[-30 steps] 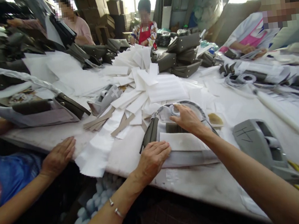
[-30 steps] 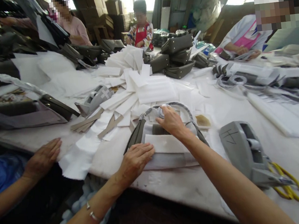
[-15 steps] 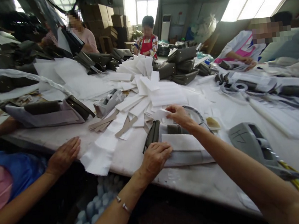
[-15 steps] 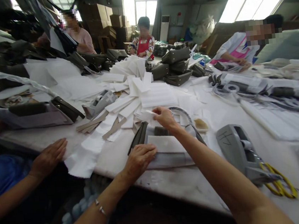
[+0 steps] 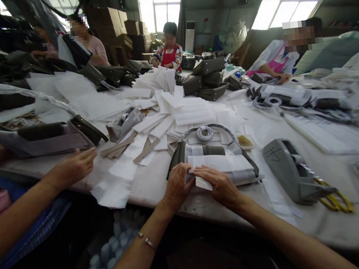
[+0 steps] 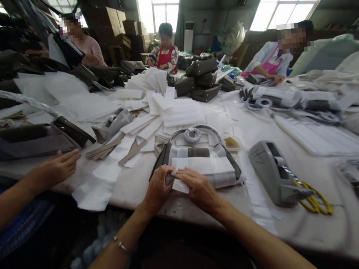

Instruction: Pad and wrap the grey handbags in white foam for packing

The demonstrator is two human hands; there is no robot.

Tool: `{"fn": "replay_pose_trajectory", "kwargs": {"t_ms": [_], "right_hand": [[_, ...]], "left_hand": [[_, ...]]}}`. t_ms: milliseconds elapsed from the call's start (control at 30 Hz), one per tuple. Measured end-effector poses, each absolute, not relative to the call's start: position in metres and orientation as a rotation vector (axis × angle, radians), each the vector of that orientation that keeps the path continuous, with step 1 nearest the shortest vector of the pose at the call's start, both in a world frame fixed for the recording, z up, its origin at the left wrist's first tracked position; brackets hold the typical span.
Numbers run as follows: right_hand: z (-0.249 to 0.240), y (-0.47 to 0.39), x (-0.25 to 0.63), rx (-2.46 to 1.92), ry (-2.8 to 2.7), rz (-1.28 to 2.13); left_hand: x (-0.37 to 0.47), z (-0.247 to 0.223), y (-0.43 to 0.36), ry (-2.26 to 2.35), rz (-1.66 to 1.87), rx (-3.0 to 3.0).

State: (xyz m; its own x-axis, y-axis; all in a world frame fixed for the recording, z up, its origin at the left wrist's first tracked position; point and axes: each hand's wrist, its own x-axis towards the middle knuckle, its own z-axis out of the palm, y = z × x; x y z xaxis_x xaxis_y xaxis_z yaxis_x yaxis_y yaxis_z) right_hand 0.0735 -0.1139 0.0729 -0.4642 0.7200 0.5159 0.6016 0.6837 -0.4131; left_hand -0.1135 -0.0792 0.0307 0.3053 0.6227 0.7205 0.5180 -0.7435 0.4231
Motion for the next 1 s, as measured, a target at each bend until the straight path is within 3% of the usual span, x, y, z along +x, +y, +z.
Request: {"fn": "replay_pose_trajectory", "kwargs": {"t_ms": [133,533,1000], "right_hand": [[0.066,-0.117,0.077,-0.933,-2.232,0.126],[0.065,-0.123,0.087,-0.822,-2.266,0.304],[0.064,-0.183,0.103,-1.062,-2.44,0.208]], "left_hand": [[-0.115,0.034,-0.078,1.018,1.287,2.587],[-0.125,0.042,-0.086,0.659,1.132,2.646],[-0.127,0.048,-0.087,0.729,0.963,2.593]]}}
